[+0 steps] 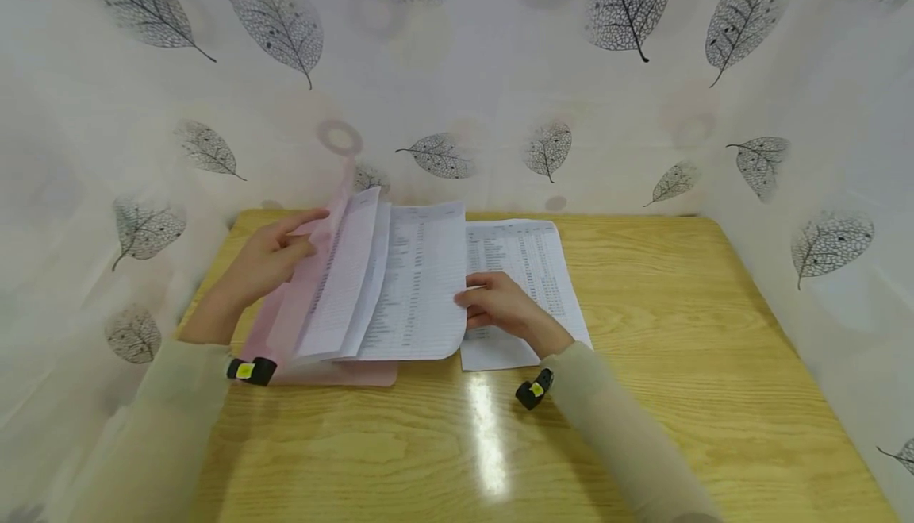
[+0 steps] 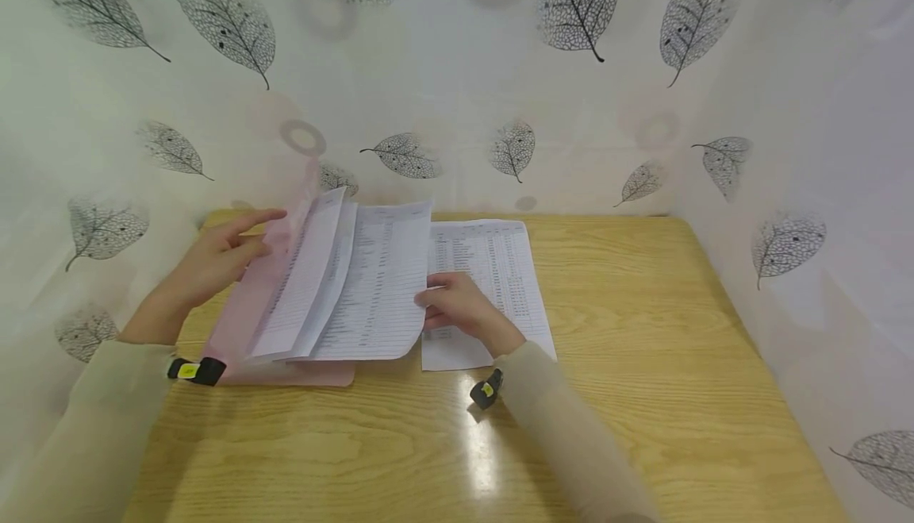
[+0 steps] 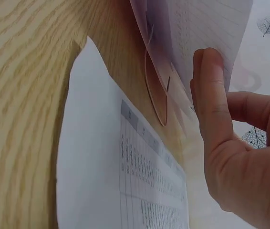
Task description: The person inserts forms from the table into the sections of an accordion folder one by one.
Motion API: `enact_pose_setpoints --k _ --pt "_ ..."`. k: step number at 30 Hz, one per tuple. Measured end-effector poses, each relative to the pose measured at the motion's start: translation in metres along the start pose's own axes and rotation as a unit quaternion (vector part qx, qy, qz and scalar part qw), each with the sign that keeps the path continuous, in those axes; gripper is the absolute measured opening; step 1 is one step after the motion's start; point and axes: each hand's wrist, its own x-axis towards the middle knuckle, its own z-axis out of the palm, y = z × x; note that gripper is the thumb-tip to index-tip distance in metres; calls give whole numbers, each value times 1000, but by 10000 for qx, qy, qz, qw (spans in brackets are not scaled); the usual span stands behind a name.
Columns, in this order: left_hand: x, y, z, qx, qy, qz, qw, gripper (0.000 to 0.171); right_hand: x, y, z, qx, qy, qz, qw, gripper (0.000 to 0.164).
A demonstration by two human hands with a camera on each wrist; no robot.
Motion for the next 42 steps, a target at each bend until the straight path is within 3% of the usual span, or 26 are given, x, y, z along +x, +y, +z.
enact_pose_setpoints --k 19,33,42 --pt "1 -2 2 -191 -192 99 9996 57 18 5 38 97 -183 122 9997 37" --pt "1 -3 1 -746 -656 -254 9947 61 28 3 56 336 -363 19 9988 34" --pt "-1 -2 0 -734 -739 -469 9935 61 30 1 57 661 -244 127 9974 33"
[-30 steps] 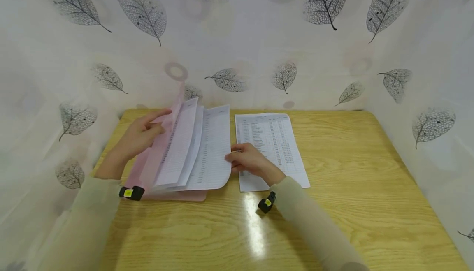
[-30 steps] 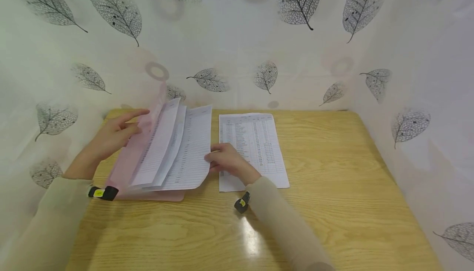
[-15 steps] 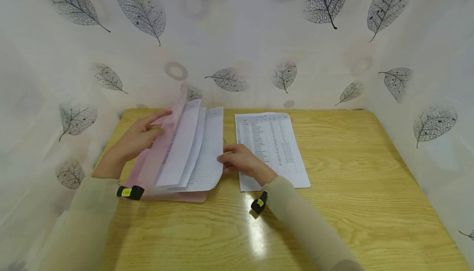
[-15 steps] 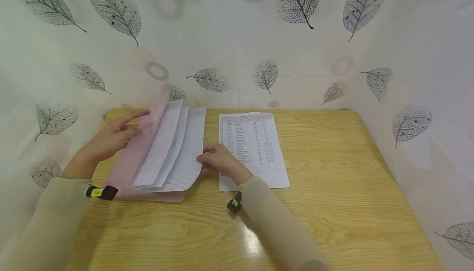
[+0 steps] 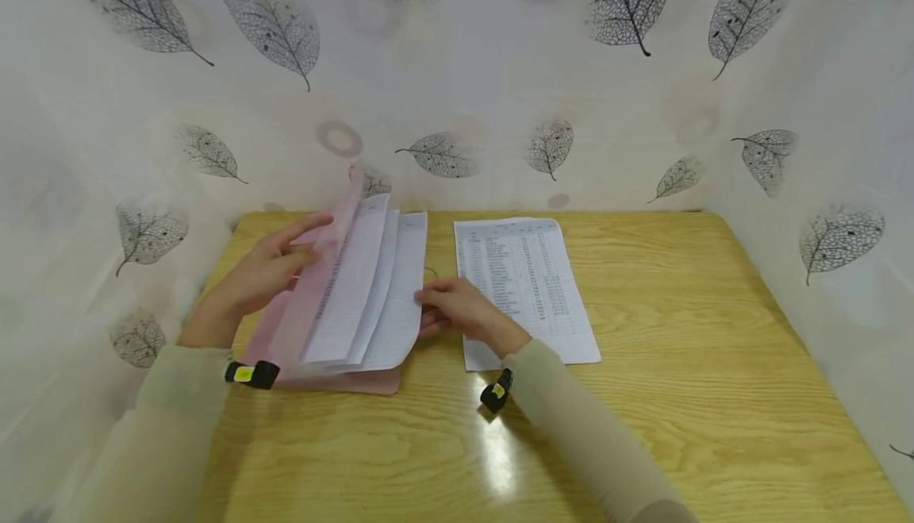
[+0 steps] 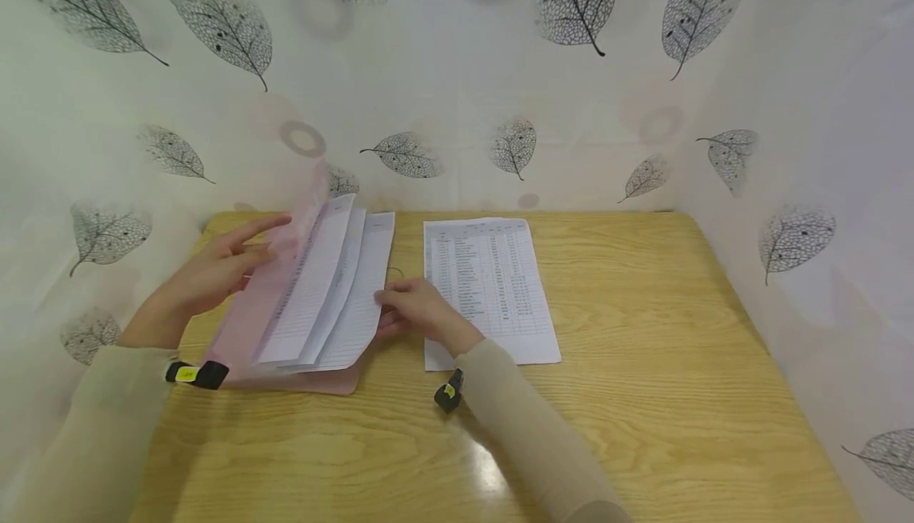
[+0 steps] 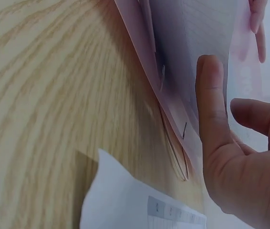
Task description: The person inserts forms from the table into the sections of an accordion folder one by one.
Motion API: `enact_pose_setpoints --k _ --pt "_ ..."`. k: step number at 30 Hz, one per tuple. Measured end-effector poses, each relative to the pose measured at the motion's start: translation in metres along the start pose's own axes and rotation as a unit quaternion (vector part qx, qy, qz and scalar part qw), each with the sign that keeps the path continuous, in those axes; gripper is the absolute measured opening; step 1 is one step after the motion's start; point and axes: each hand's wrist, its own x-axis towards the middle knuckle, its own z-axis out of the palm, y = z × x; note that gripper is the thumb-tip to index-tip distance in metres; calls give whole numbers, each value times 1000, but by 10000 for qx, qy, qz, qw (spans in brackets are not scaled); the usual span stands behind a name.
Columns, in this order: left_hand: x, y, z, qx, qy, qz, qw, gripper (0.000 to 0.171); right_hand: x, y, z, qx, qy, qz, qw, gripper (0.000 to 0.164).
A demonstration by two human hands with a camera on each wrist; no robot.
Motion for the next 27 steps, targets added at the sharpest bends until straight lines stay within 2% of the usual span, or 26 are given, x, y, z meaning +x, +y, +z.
enact_pose_setpoints --k 5,9,17,27 --pt "0 1 -1 -93 51 -16 9999 61 -1 -3 -7 237 87 5 9997 32" --pt "1 -1 -1 -147 70 -10 9999 60 2 1 -8 172 27 -21 9998 31" --pt "0 -3 0 -235 61 36 9997 61 10 7 1 156 19 -30 9999 30" --pt "0 -2 -1 -253 134 -81 9996 61 14 7 11 4 52 -52 10000 29"
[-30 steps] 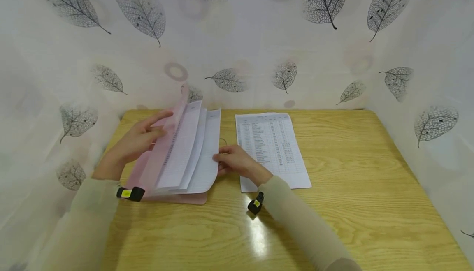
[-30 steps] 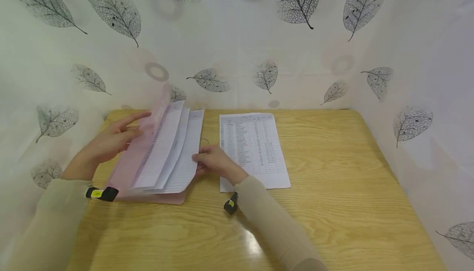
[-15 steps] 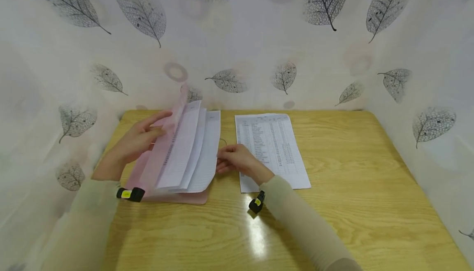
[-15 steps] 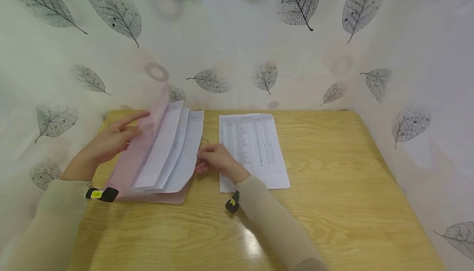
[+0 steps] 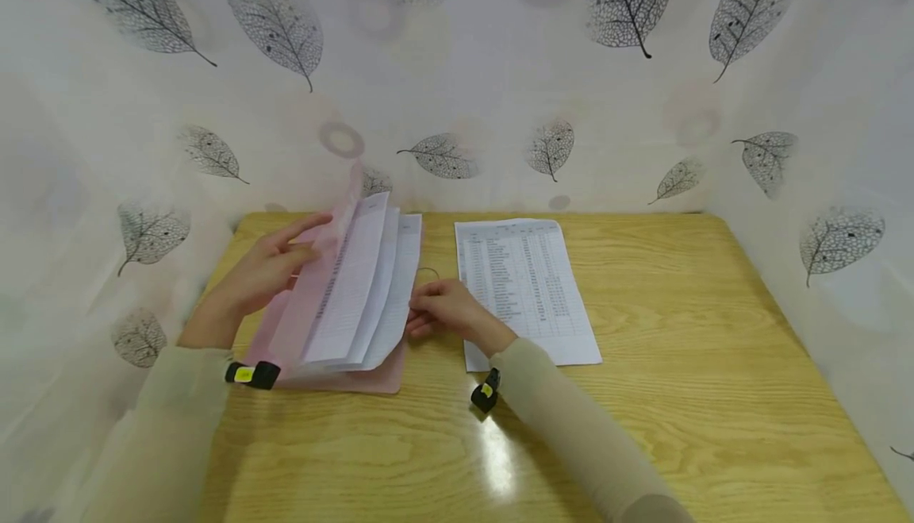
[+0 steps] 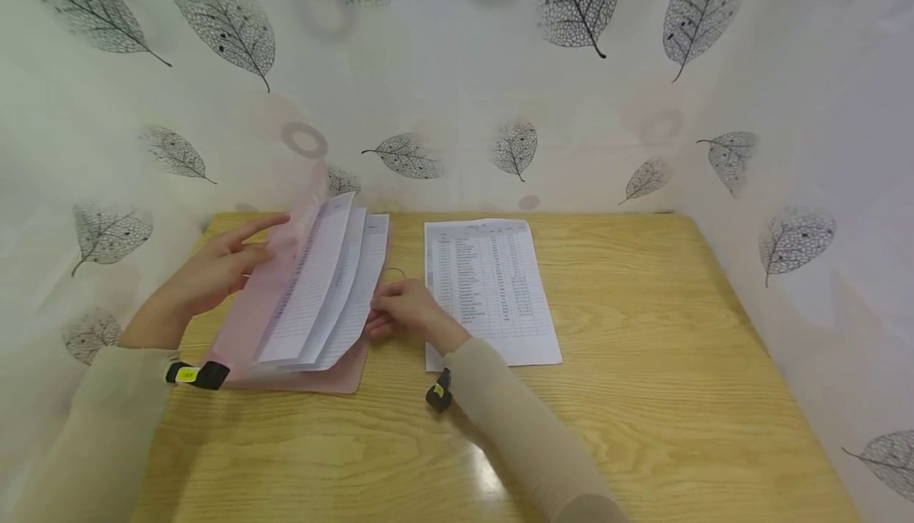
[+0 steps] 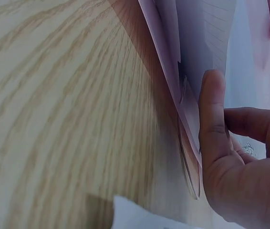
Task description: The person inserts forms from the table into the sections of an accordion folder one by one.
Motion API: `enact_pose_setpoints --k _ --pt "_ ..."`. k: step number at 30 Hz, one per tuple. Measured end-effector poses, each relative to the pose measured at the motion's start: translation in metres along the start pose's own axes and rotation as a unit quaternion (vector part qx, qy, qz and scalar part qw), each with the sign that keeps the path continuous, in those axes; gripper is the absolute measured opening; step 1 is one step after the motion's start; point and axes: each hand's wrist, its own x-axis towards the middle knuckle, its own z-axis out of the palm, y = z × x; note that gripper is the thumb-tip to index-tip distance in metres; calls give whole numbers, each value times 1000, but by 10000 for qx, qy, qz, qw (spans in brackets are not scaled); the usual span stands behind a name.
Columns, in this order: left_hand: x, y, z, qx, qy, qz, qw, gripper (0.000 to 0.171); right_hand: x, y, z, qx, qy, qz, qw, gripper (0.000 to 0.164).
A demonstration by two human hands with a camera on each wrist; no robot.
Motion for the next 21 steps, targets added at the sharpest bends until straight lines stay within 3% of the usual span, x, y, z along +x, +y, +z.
enact_pose_setpoints --k 9,21 --pt "-1 1 1 -94 11 58 9999 61 4 -2 9 -115 61 85 9999 12" --pt "-1 5 1 -62 42 27 10000 60 6 0 15 -488 170 69 9986 21"
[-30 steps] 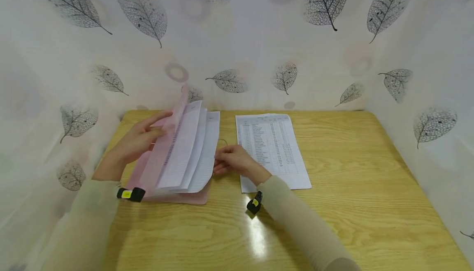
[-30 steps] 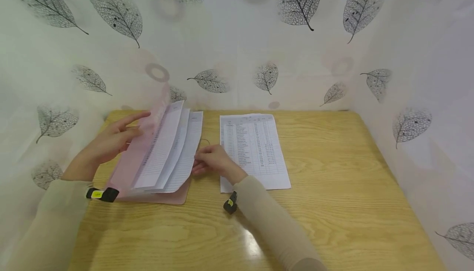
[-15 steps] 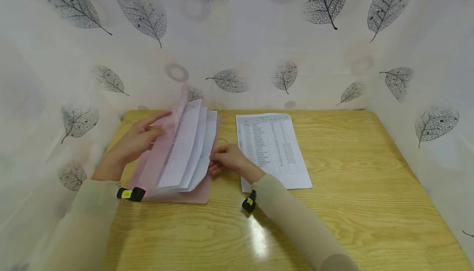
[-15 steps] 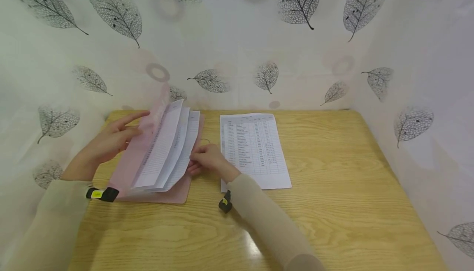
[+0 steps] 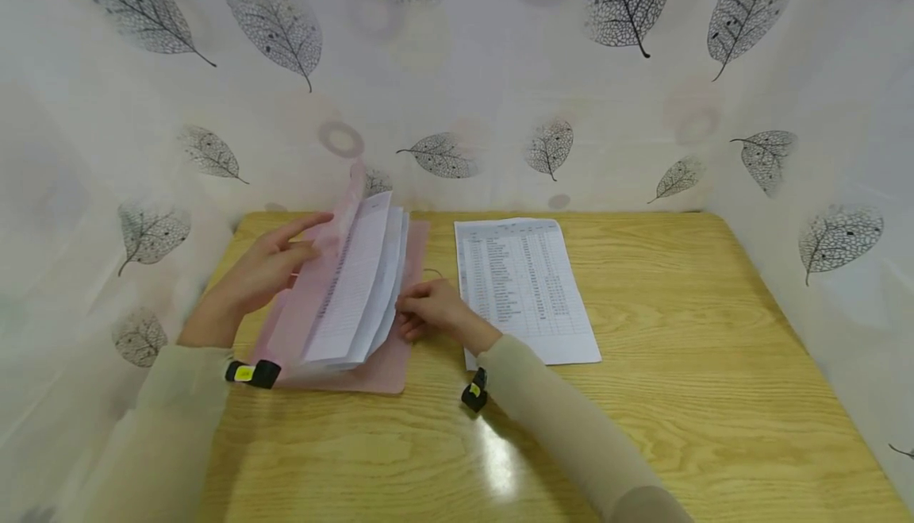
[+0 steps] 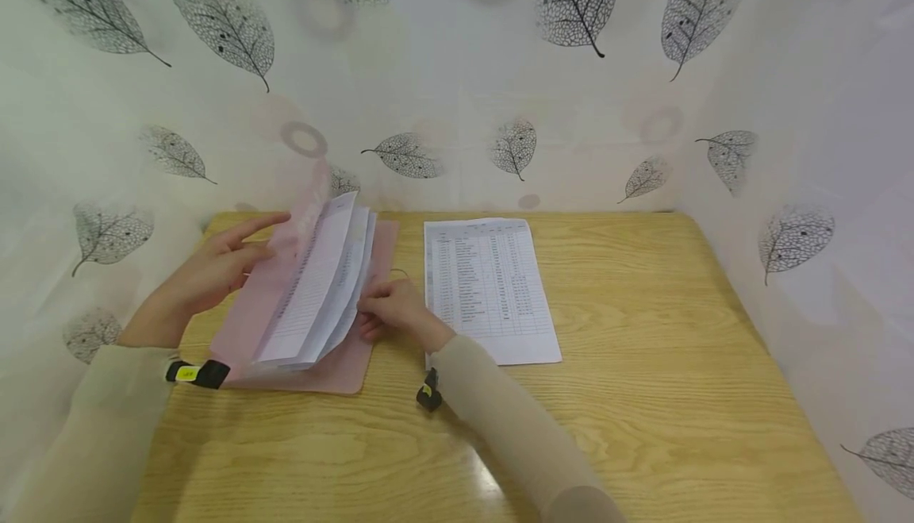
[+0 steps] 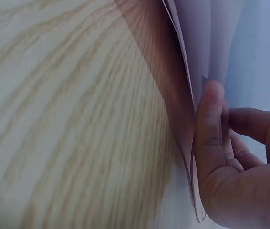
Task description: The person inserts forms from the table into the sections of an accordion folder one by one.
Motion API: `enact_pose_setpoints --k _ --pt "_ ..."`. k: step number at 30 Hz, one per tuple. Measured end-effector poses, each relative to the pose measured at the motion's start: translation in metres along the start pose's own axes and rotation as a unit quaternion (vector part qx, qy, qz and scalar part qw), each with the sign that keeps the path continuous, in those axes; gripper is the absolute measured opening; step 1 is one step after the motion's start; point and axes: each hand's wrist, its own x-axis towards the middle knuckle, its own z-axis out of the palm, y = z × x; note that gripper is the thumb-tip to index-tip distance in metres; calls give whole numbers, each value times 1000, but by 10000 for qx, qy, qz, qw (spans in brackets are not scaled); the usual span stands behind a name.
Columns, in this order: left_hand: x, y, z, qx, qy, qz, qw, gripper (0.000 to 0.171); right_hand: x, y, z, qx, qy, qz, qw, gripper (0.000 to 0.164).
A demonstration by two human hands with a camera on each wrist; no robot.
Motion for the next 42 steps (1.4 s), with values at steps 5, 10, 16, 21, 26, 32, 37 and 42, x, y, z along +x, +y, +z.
enact_pose_setpoints --k 5,10,16,21,26,32,37,42 --pt "-1 2 0 -66 22 32 10000 59 -1 -1 3 14 28 -39 10000 13" --pt "-2 3 0 -110 44 16 9999 60 -2 -2 4 -5 28 -21 10000 16" --pt "-3 3 1 -84 37 8 10000 61 -3 -1 -1 7 -19 -40 10000 25" --pt "-3 3 1 -80 19 -25 10000 61 -5 0 -11 -46 30 -150 9999 27" --pt "-3 3 1 -69 24 -47 10000 61 -10 0 -21 -83 217 -301 9993 28" --pt "-2 1 2 -84 -12 -69 9999 60 -15 -1 -35 -121 319 -292 9990 29" --pt "-1 0 3 -66 -29 -76 9999 60 -20 -3 -51 -173 427 -208 9987 32" --pt "0 0 4 -44 -59 -79 9999 60 -25 -6 -68 -223 597 -191 9978 34"
